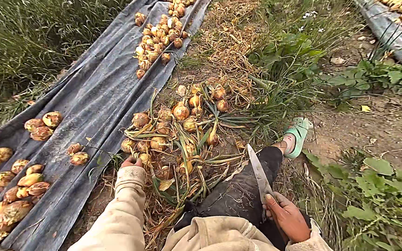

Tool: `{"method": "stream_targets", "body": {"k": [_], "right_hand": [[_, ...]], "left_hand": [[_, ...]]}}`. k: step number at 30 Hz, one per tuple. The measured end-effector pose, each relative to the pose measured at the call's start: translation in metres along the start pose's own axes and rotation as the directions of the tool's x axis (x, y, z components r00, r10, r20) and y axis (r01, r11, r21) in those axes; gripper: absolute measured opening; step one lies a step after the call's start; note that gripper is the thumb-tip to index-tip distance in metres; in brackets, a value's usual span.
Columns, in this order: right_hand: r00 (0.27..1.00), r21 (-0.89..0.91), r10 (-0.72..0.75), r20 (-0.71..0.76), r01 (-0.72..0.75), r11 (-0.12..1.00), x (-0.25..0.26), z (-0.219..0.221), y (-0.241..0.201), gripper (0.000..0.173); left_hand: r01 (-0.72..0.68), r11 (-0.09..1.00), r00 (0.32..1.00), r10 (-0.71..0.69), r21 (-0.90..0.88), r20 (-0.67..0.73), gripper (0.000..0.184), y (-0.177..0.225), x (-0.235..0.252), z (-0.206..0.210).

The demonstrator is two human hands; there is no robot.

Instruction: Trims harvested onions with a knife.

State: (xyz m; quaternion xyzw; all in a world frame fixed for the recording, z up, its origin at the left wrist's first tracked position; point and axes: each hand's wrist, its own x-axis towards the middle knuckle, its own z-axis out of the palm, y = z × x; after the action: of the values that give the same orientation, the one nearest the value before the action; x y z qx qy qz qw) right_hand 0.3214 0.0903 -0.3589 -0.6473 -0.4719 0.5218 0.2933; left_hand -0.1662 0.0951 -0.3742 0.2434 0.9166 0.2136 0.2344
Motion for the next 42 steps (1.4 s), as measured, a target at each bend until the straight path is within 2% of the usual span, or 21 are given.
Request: {"method": "stream_targets", "body": {"k": [2,4,6,7,9,14,17,19,21,24,25,28,30,32,33,35,36,38,39,40,42], "right_hand": [[1.000,0.002,0.002,0.000,-0.002,1.000,-0.001,-0.001,-0.003,0.021],[1.000,-0.002,0.020,0.008,-0.020,1.000,-0.004,-0.004,-0.009,0.022],[0.999,-0.007,0.049,0.018,-0.049,0.999,-0.008,-0.007,-0.014,0.023],[0.998,-0.003,0.064,0.023,-0.064,0.998,-0.010,-0.008,-0.015,0.023],[0.996,-0.013,0.085,0.032,-0.085,0.996,-0.012,-0.009,-0.015,0.023],[0.994,-0.008,0.107,0.036,-0.107,0.994,-0.011,-0.011,-0.008,0.023],[0.990,-0.018,0.124,0.062,-0.123,0.992,-0.007,-0.005,-0.005,0.022],[0.985,-0.014,0.133,0.106,-0.132,0.991,-0.003,-0.001,-0.008,0.021],[0.982,-0.016,0.132,0.136,-0.131,0.991,0.000,0.002,-0.013,0.021],[0.983,-0.023,0.104,0.149,-0.102,0.995,0.001,0.004,-0.016,0.019],[0.984,-0.036,0.091,0.154,-0.086,0.996,0.001,0.002,-0.016,0.018],[0.978,-0.084,0.074,0.194,-0.058,0.995,0.002,-0.001,-0.020,0.018],[0.972,-0.120,0.037,0.231,-0.009,0.993,0.007,0.001,-0.021,0.020],[0.967,-0.113,-0.023,0.254,0.053,0.992,0.012,0.008,-0.032,0.022],[0.962,-0.103,-0.056,0.268,0.086,0.991,0.013,0.014,-0.043,0.024],[0.944,-0.053,-0.141,0.299,0.164,0.985,0.015,0.026,-0.073,0.027],[0.934,-0.025,-0.173,0.313,0.190,0.981,0.014,0.032,-0.089,0.030],[0.917,0.030,-0.230,0.326,0.233,0.972,0.010,0.042,-0.114,0.032],[0.910,0.054,-0.261,0.323,0.257,0.965,0.008,0.045,-0.120,0.031],[0.903,0.072,-0.283,0.324,0.274,0.959,0.006,0.047,-0.123,0.031],[0.914,0.090,-0.255,0.317,0.238,0.967,-0.001,0.047,-0.114,0.041]], "left_hand": [[-0.188,0.981,0.976,0.182,0.044,0.116,0.029,0.023,0.005,0.018],[-0.419,0.893,0.879,0.352,0.167,0.321,0.032,0.050,0.006,0.037],[-0.517,0.805,0.796,0.327,0.290,0.509,0.036,0.071,0.014,0.053],[-0.511,0.785,0.791,0.269,0.350,0.550,0.038,0.076,0.021,0.060],[-0.416,0.784,0.845,0.147,0.460,0.513,0.041,0.077,0.030,0.067],[-0.158,0.864,0.985,0.102,0.478,0.140,0.049,0.028,0.025,0.046],[0.064,0.914,0.998,-0.062,0.401,-0.019,0.057,-0.020,0.021,0.033],[0.185,0.957,0.983,-0.181,0.222,-0.040,0.061,-0.056,0.034,0.040],[0.233,0.959,0.972,-0.233,0.164,-0.017,0.060,-0.075,0.042,0.045],[0.150,0.989,0.974,-0.150,0.014,0.170,0.055,-0.062,0.032,0.036],[0.150,0.970,0.972,-0.110,-0.191,0.207,0.055,-0.059,0.026,0.035],[0.022,0.800,0.968,0.134,-0.600,0.214,0.104,-0.043,-0.005,0.019],[-0.098,0.653,0.925,0.337,-0.751,0.173,0.111,-0.026,-0.028,0.009],[-0.091,0.496,0.799,0.553,-0.863,0.234,0.090,0.002,-0.055,-0.007],[-0.079,0.424,0.663,0.698,-0.902,0.270,0.077,0.018,-0.068,-0.015],[-0.053,0.305,0.218,0.933,-0.951,0.287,0.072,0.048,-0.082,-0.017],[-0.026,0.273,0.065,0.960,-0.962,0.271,0.072,0.063,-0.089,-0.011],[0.059,0.310,0.004,0.951,-0.949,0.311,0.057,0.083,-0.109,0.005],[0.093,0.378,0.063,0.921,-0.921,0.384,0.049,0.088,-0.121,0.013],[0.147,0.463,0.173,0.858,-0.874,0.484,0.053,0.093,-0.135,0.020],[0.229,0.647,0.247,0.684,-0.727,0.687,0.080,0.094,-0.164,0.039]]}}
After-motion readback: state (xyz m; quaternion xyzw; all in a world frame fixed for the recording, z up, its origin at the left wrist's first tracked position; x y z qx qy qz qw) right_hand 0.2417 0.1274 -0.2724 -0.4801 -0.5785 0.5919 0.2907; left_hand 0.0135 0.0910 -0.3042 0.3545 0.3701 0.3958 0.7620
